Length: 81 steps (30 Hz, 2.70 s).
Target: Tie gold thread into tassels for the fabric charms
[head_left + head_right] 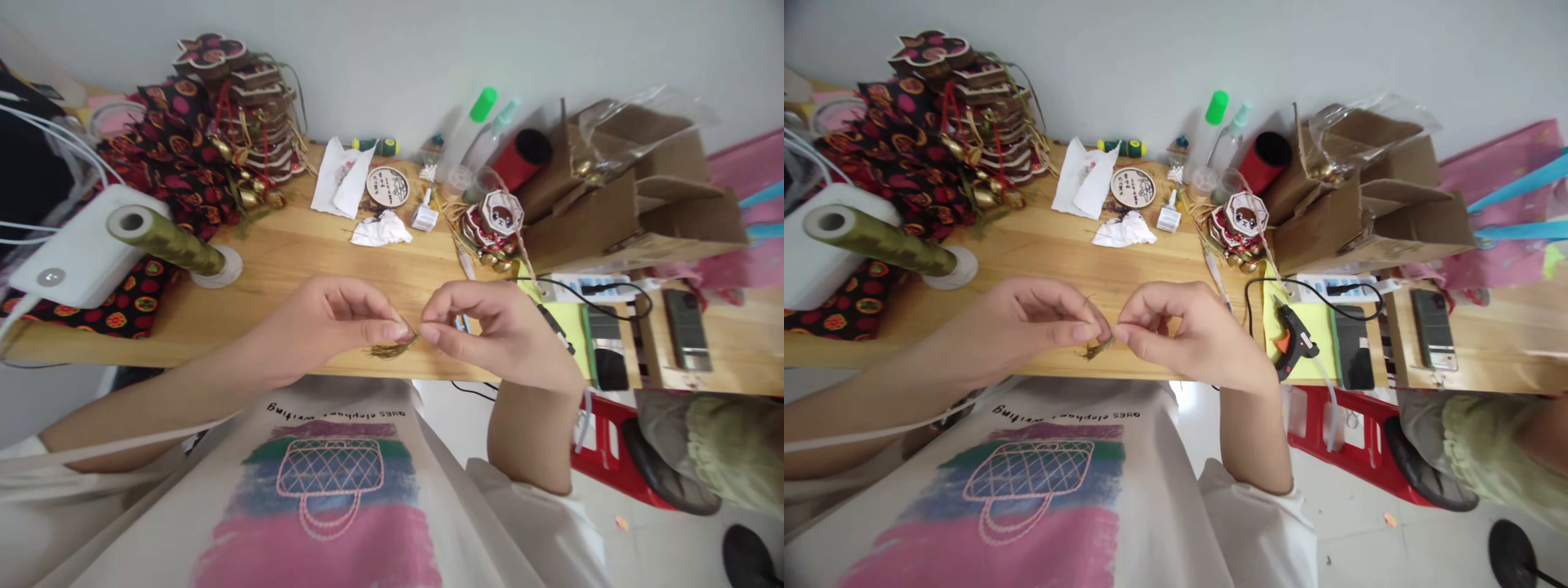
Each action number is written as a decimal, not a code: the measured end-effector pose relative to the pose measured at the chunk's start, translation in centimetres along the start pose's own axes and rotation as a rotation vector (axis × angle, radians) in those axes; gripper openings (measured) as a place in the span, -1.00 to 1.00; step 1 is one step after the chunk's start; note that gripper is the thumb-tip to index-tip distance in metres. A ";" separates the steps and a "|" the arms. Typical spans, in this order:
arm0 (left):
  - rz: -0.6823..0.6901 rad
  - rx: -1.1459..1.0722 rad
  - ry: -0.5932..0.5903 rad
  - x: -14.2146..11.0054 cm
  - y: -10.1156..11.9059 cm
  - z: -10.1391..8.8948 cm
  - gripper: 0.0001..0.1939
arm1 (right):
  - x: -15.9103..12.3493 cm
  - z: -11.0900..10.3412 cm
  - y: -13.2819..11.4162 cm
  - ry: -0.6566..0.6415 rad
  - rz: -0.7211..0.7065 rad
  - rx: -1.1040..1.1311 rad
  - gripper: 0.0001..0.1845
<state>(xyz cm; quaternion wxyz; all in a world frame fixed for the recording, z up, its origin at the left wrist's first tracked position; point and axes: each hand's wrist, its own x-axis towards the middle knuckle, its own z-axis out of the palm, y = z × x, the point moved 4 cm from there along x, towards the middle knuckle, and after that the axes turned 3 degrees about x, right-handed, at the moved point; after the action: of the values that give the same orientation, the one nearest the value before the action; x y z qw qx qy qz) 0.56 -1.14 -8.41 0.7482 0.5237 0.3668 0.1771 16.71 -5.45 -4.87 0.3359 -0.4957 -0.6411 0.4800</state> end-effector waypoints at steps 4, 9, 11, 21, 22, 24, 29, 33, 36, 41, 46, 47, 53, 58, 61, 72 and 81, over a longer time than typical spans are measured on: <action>0.005 0.092 0.029 0.0 0.4 0.0 -0.93 | 0.0 -0.1 0.0 0.015 0.043 -0.015 -0.86; 0.014 0.102 0.065 0.3 0.5 0.0 -0.96 | -0.2 -0.1 0.0 0.061 0.065 -0.067 -0.85; 0.023 0.100 0.066 0.3 0.6 0.1 -0.96 | -0.3 0.0 0.0 0.077 0.070 -0.089 -0.86; 0.084 0.213 0.112 0.1 0.8 0.0 -0.94 | -0.4 0.1 0.2 0.154 0.076 -0.098 -0.87; 0.087 0.212 0.113 0.1 0.8 0.0 -0.94 | -0.4 0.1 0.2 0.160 0.079 -0.092 -0.87; 0.094 0.204 0.109 0.2 0.8 0.0 -0.94 | -0.4 0.1 0.2 0.171 0.087 -0.072 -0.86; 0.077 0.191 0.107 0.2 0.8 0.0 -0.95 | -0.5 0.1 0.1 0.226 0.086 -0.042 -0.81; 0.079 0.127 0.085 0.2 0.6 0.1 -0.95 | -0.7 0.1 0.0 0.252 0.080 -0.074 -0.85; 0.056 0.086 0.077 0.4 0.5 0.2 -0.93 | -0.8 0.1 -0.1 0.266 0.065 -0.094 -0.86; 0.028 -0.071 0.035 0.8 0.0 0.4 -0.92 | -1.1 0.2 -0.2 0.286 0.028 -0.109 -0.86; -0.004 -0.181 0.013 0.9 -0.5 0.3 -0.95 | -1.4 0.3 -0.3 0.292 0.022 -0.138 -0.86; -0.009 -0.182 0.015 0.9 -0.6 0.3 -0.95 | -1.4 0.3 -0.3 0.292 0.016 -0.146 -0.86; -0.089 -0.135 0.044 0.9 -0.8 0.4 -0.85 | -1.4 0.4 -0.7 0.294 0.009 -0.187 -0.82; -0.079 -0.165 0.041 1.0 -0.8 0.5 -0.85 | -1.4 0.5 -1.0 0.307 -0.010 -0.223 -0.81; -0.080 -0.159 0.051 0.9 -0.8 0.5 -0.86 | -1.5 0.6 -1.0 0.323 -0.025 -0.230 -0.81; 0.025 -0.202 0.179 1.0 -0.3 0.1 -0.85 | -2.2 1.9 -0.1 0.536 0.013 -0.042 -0.84; 0.099 -0.216 0.236 0.8 0.3 -0.2 -0.82 | -2.3 4.4 0.1 0.659 0.042 0.133 -0.98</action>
<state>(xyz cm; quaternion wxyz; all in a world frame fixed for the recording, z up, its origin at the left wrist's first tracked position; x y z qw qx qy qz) 0.96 -0.40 -8.45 0.7422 0.4331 0.4047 0.3125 13.45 -8.92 -6.24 0.5467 -0.6145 -0.4549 0.3416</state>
